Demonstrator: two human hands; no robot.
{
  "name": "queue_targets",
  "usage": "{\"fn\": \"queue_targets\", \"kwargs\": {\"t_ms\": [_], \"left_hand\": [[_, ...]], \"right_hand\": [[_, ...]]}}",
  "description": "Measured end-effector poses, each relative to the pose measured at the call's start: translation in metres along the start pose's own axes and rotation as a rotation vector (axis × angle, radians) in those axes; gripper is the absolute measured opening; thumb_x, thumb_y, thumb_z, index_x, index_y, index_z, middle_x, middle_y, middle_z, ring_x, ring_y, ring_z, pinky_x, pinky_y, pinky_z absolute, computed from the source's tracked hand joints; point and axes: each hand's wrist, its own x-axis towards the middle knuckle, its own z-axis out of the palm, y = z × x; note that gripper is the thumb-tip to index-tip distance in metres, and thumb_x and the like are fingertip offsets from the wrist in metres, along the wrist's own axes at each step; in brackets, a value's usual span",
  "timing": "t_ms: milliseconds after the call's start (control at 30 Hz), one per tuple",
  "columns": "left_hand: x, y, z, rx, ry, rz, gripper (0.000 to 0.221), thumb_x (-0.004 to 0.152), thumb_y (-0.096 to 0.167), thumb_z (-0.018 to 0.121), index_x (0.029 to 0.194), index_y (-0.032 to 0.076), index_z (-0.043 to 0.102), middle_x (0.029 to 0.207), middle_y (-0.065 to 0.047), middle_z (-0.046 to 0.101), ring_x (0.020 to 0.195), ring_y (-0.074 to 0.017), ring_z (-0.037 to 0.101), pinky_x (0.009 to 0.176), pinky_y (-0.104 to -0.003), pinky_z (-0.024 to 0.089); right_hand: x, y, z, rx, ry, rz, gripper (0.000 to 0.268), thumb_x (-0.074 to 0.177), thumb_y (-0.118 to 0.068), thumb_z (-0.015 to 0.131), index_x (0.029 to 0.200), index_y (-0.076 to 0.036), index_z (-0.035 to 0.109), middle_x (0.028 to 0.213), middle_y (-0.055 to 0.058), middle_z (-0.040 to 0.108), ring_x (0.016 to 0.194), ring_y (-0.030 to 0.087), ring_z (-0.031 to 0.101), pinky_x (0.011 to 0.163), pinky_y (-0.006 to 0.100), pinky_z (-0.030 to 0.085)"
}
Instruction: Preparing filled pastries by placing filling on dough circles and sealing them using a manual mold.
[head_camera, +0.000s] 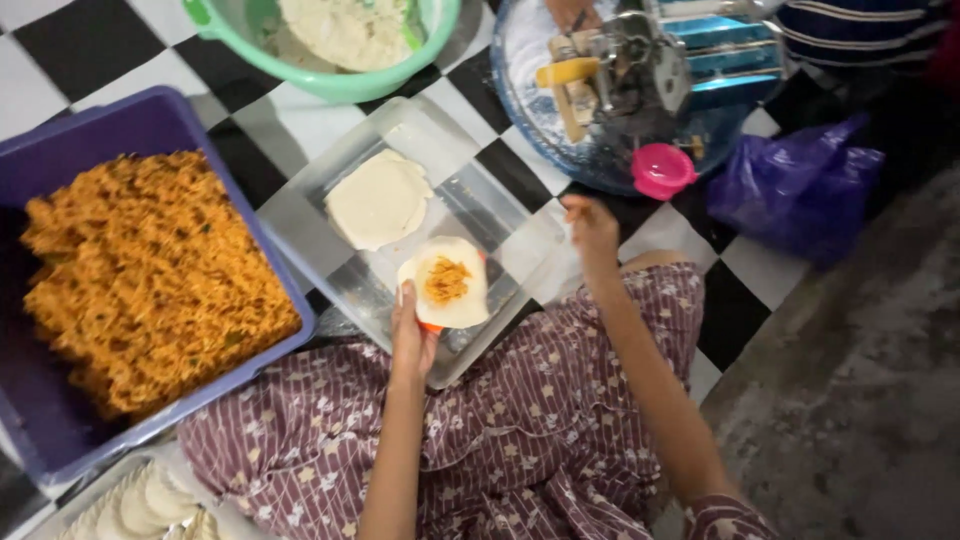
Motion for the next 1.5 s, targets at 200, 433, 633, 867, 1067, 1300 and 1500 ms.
{"fn": "queue_targets", "kwargs": {"t_ms": [200,433,633,867,1067,1300,1500], "left_hand": [[0.009,-0.008,-0.011,0.061,-0.025,0.028,0.047,0.101,0.039,0.059,0.141,0.015,0.052,0.129,-0.021,0.065,0.109,-0.0362,0.068,0.081,-0.055,0.060],[0.005,-0.003,-0.006,0.099,0.032,0.031,0.049,0.101,0.042,0.059,0.138,0.011,0.054,0.127,-0.022,0.065,0.108,-0.0367,0.068,0.081,-0.054,0.060],[-0.010,0.007,0.015,0.117,0.088,0.032,0.049,0.101,0.041,0.059,0.137,0.008,0.053,0.126,-0.022,0.065,0.106,-0.0370,0.068,0.080,-0.054,0.060],[-0.027,0.015,0.043,0.279,0.090,0.068,0.055,0.102,0.033,0.050,0.135,-0.011,0.048,0.109,-0.025,0.063,0.087,-0.0263,0.069,0.067,-0.025,0.062],[-0.014,0.009,0.025,0.203,0.075,0.065,0.054,0.103,0.030,0.048,0.135,-0.014,0.046,0.113,-0.032,0.063,0.093,-0.0342,0.069,0.072,-0.034,0.063],[-0.016,0.013,0.042,0.034,0.125,-0.028,0.054,0.097,0.027,0.055,0.139,-0.006,0.049,0.127,-0.029,0.063,0.100,-0.0331,0.069,0.075,-0.035,0.061],[-0.025,0.016,0.037,-0.013,-0.020,0.018,0.053,0.101,0.027,0.049,0.140,-0.009,0.045,0.126,-0.030,0.061,0.102,-0.0318,0.068,0.079,-0.033,0.062]], "right_hand": [[0.103,0.060,-0.110,-1.266,0.230,-0.158,0.055,0.077,-0.024,0.088,0.125,-0.009,0.065,0.121,0.025,0.053,0.107,0.042,0.060,0.083,0.050,0.056],[0.132,0.072,-0.157,-1.795,-0.035,-0.320,0.044,0.077,-0.041,0.083,0.109,-0.011,0.076,0.112,0.018,0.063,0.108,0.035,0.056,0.082,0.042,0.045],[0.129,0.026,-0.196,-1.773,0.096,-0.806,0.033,0.063,-0.035,0.088,0.078,-0.012,0.071,0.090,0.009,0.060,0.082,0.027,0.055,0.069,0.039,0.041],[0.193,0.034,-0.296,-1.989,0.054,-0.719,0.024,0.084,-0.040,0.068,0.098,-0.021,0.070,0.113,0.002,0.062,0.105,0.023,0.057,0.086,0.037,0.044],[0.275,0.071,-0.317,-1.917,0.286,-0.672,0.020,0.092,-0.018,0.062,0.109,-0.016,0.072,0.108,0.005,0.066,0.090,0.024,0.060,0.078,0.036,0.048],[0.299,0.076,-0.302,-1.469,0.042,-0.093,0.051,0.094,-0.040,0.070,0.126,0.000,0.072,0.110,0.031,0.073,0.082,0.053,0.070,0.066,0.056,0.055],[0.283,0.168,-0.341,-1.274,-0.029,-0.155,0.020,0.094,-0.027,0.076,0.108,-0.013,0.077,0.107,0.009,0.073,0.107,0.035,0.064,0.121,0.061,0.018]]}}
